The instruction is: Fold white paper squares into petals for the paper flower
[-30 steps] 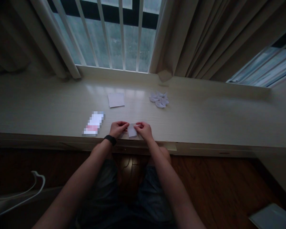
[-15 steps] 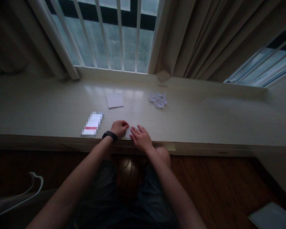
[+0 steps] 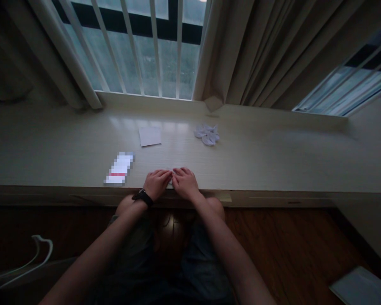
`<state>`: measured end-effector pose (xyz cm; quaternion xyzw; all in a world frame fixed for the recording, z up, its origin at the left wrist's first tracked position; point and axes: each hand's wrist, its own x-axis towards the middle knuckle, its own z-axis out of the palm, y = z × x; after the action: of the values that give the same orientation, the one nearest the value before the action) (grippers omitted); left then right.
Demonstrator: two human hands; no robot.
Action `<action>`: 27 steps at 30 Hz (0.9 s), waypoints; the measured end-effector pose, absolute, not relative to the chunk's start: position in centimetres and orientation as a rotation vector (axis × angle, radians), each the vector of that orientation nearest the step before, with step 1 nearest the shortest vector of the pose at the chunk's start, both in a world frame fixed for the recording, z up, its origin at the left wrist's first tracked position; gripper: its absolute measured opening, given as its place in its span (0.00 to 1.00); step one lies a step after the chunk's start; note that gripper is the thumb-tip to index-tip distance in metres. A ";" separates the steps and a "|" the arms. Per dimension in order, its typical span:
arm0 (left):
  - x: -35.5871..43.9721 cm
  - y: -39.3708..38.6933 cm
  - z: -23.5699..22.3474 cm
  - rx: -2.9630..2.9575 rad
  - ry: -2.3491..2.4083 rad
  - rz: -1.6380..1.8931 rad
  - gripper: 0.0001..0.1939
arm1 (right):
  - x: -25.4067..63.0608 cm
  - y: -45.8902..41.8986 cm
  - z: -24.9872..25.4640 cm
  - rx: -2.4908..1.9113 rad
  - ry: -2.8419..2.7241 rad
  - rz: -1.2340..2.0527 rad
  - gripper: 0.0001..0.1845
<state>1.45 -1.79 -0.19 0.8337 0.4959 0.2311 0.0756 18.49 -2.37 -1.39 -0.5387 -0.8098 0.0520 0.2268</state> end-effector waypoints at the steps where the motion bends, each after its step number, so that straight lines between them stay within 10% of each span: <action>1: 1.3 -2.0 -0.3 2.496 1.501 0.710 0.15 | 18.8 -1.8 -1.4 -1.473 -2.244 0.153 0.17; 27: -0.7 -1.5 0.0 2.685 1.430 0.592 0.17 | 18.7 -1.5 1.1 -1.274 -2.791 -0.153 0.06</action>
<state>-0.66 -1.51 0.01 0.8662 0.4613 0.1911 0.0210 18.73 -1.53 1.05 -0.4145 -0.9080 -0.0497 0.0349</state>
